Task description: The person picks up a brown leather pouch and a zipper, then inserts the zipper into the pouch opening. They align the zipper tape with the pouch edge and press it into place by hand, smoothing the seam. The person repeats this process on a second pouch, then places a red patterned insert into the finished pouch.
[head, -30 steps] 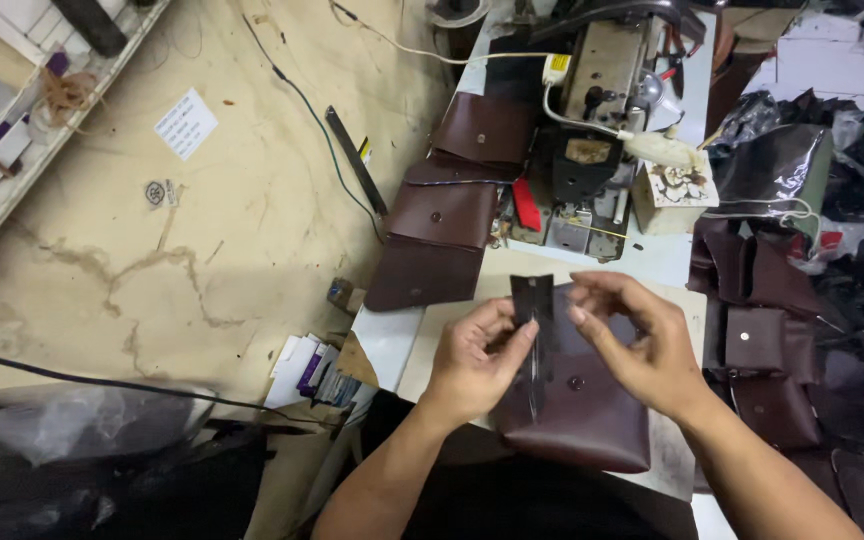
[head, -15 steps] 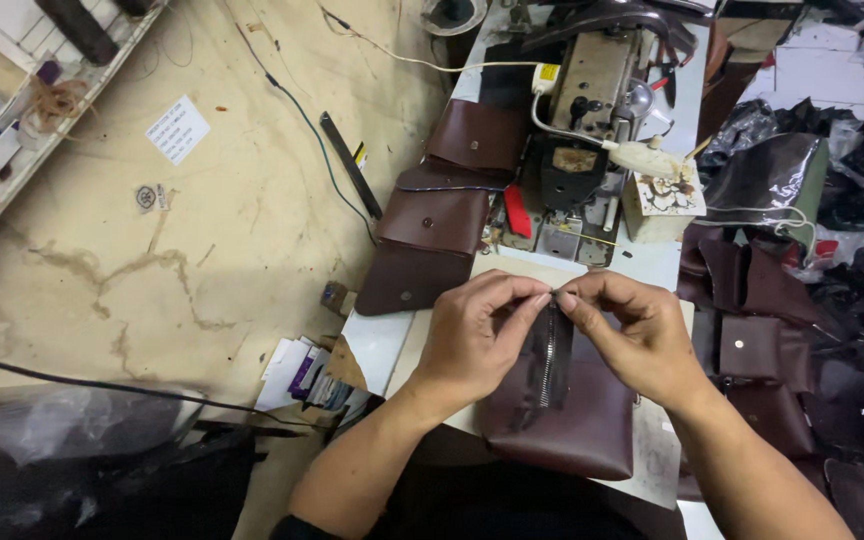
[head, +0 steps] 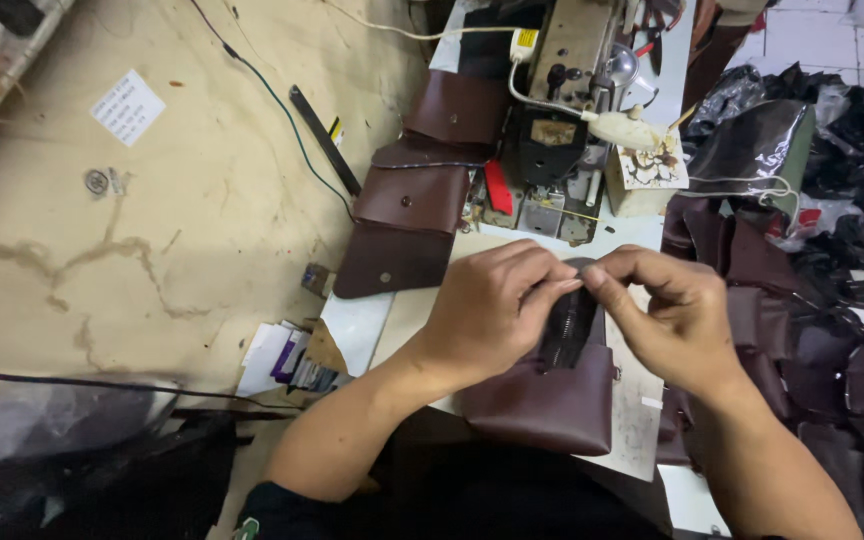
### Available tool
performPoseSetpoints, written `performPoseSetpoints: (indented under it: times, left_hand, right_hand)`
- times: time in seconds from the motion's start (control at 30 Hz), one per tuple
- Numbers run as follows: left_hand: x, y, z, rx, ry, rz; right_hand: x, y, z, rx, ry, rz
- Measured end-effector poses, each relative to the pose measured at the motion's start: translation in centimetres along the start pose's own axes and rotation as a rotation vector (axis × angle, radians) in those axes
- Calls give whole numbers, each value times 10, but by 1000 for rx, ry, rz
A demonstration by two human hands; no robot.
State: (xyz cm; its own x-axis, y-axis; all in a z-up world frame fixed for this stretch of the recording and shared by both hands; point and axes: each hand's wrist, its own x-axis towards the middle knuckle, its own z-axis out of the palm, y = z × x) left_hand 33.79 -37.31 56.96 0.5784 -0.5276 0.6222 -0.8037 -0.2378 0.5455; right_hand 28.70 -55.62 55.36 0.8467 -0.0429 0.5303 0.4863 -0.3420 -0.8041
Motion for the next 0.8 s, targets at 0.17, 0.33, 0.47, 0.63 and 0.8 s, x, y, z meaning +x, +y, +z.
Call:
performPoseSetpoints:
  times: [0.17, 0.33, 0.47, 0.63, 0.8]
  left_hand:
    - [4, 2, 21, 176, 16, 146]
    - [-2, -4, 46, 478, 169, 460]
    - [-21, -30, 62, 13, 232, 76]
    - [-39, -158, 92, -768, 466, -846]
    - [-54, -250, 118, -1001, 742, -1041]
  right_hand:
    - [-16, 19, -9, -25, 57, 98]
    - [-29, 36, -10, 39, 114, 141]
    - [-36, 61, -20, 302, 314, 256]
    - [-79, 129, -67, 759, 725, 404]
    - [-135, 209, -125, 721, 1099, 570]
